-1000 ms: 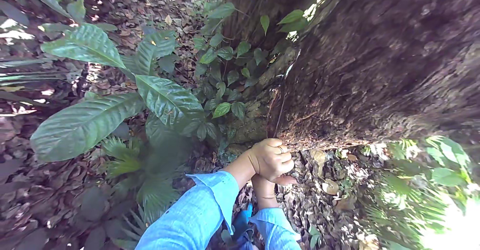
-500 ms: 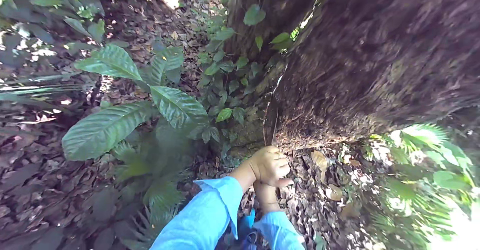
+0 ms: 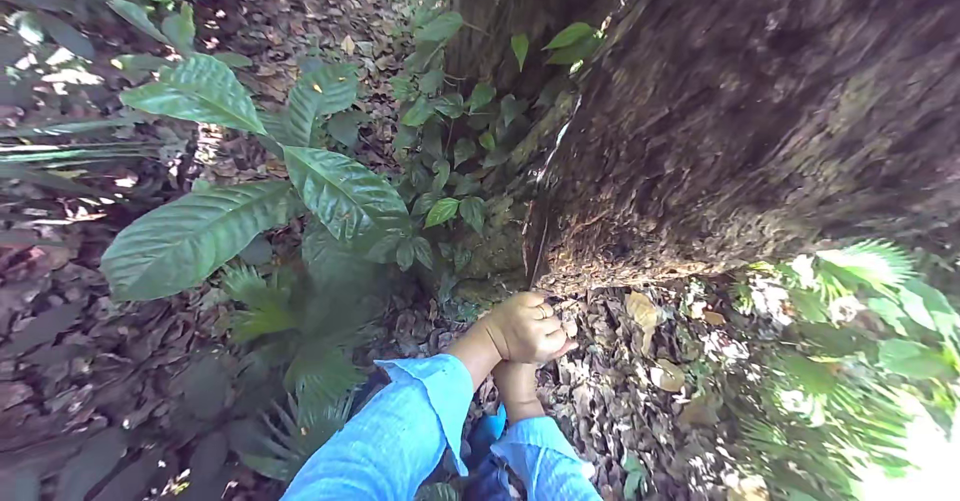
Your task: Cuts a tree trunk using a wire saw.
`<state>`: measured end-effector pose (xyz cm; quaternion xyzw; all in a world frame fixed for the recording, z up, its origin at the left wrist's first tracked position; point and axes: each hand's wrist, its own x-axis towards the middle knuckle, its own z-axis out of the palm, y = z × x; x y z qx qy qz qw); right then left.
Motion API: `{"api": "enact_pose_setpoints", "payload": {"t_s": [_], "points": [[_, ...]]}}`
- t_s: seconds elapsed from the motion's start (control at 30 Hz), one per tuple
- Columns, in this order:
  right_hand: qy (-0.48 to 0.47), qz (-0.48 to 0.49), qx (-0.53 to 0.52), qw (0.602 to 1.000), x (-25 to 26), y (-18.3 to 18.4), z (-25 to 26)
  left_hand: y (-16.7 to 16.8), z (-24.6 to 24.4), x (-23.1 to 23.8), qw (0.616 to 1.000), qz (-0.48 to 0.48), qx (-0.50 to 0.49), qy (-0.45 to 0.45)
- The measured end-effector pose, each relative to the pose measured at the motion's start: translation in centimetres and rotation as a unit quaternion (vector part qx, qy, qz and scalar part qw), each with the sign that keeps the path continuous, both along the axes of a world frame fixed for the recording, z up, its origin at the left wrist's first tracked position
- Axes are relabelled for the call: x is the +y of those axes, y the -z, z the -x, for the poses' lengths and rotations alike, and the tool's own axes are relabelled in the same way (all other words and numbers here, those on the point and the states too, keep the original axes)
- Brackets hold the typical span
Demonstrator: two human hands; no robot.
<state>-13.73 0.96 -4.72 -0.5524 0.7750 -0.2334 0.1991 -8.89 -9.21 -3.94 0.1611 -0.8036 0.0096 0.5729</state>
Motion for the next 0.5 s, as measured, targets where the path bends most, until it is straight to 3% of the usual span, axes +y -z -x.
{"api": "enact_pose_setpoints", "payload": {"t_s": [0.2, 0.33, 0.4, 0.5], "points": [[-0.017, 0.02, 0.002, 1.0, 3.0, -3.2, 0.2, -2.1, -0.1, 3.0, 0.997, -0.072, -0.002, 0.006], [-0.02, -0.055, -0.008, 0.998, 8.6, -3.7, 0.6, -0.8, -0.8, 8.1, 0.985, -0.166, -0.032, 0.034], [-0.024, -0.011, 0.007, 1.0, 9.7, -2.6, 0.8, -0.4, -1.0, 8.7, 0.988, -0.139, -0.032, 0.055], [-0.045, 0.076, 0.012, 0.996, 7.6, -2.2, 1.8, -2.5, -0.5, 6.6, 0.994, -0.088, -0.012, 0.065]]}}
